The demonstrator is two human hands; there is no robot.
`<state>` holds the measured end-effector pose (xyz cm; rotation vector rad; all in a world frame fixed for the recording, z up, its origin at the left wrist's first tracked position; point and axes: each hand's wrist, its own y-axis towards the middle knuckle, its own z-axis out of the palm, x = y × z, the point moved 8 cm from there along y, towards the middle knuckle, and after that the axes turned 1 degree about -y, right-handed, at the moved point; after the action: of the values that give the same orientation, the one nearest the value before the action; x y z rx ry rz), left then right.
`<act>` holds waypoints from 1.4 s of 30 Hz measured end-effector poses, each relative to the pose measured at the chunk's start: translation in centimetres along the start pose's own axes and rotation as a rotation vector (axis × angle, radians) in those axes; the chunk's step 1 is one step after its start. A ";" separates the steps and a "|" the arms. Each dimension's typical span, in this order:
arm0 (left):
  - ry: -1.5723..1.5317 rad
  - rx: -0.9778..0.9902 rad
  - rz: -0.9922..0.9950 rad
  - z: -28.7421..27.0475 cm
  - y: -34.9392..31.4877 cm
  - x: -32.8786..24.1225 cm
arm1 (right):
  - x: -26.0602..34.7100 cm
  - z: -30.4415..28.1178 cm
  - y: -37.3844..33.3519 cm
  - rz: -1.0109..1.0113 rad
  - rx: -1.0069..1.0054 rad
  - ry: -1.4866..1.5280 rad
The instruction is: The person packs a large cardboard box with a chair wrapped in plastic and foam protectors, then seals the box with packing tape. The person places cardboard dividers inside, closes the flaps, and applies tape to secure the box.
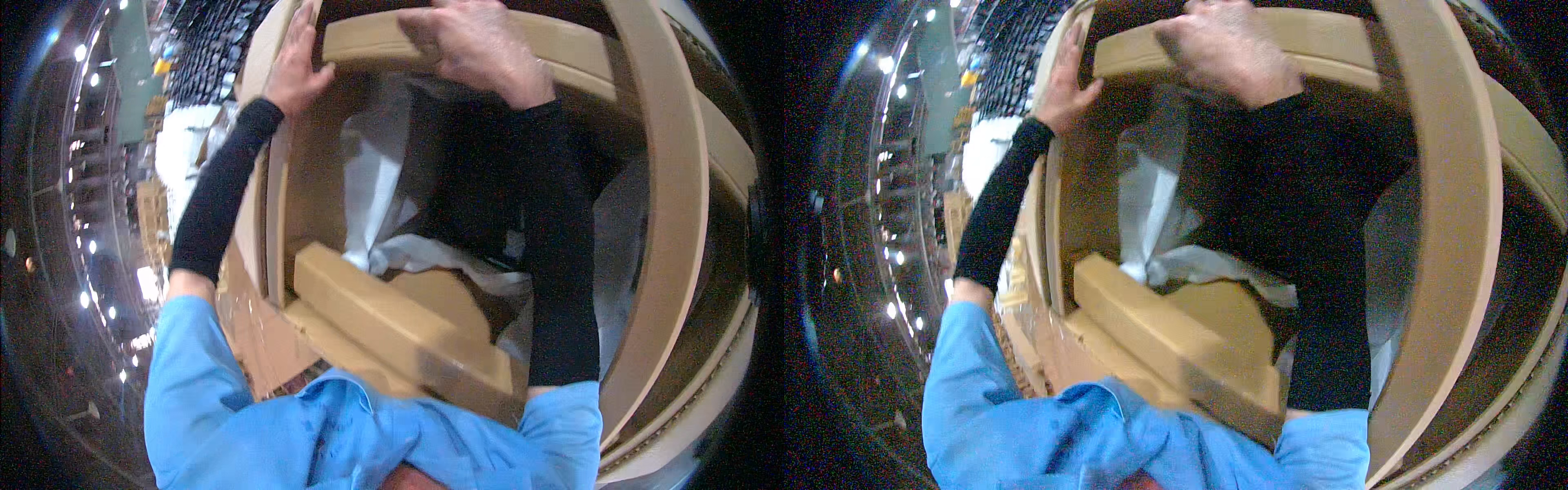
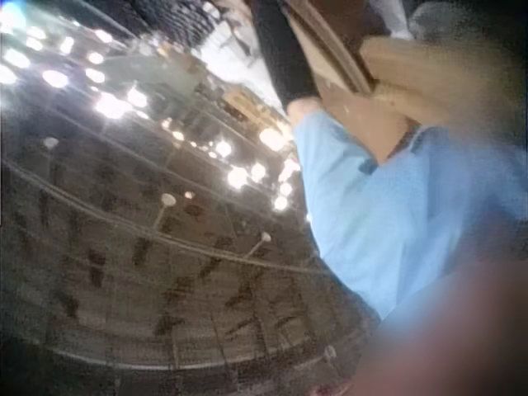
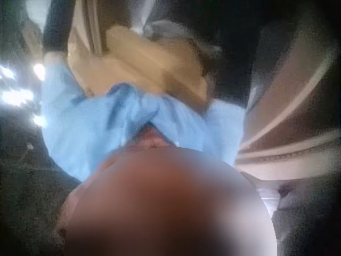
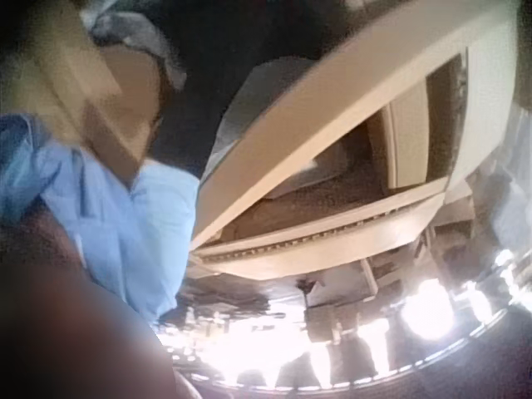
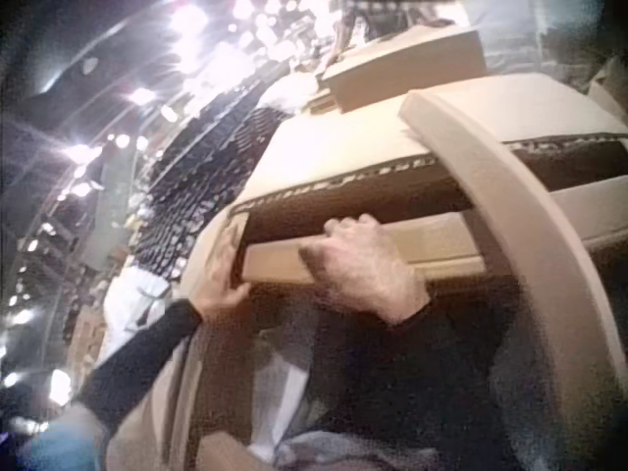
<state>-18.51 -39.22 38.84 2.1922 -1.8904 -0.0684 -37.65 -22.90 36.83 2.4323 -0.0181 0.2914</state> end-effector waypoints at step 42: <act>-0.163 -0.224 -0.287 -7.5 -13.7 -14.4 | -11.2 -1.1 0.2 0.039 0.435 0.126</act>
<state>-6.11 -22.23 41.39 2.3395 -1.5393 -0.4993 -48.80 -23.05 35.32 2.8399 0.0603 0.5105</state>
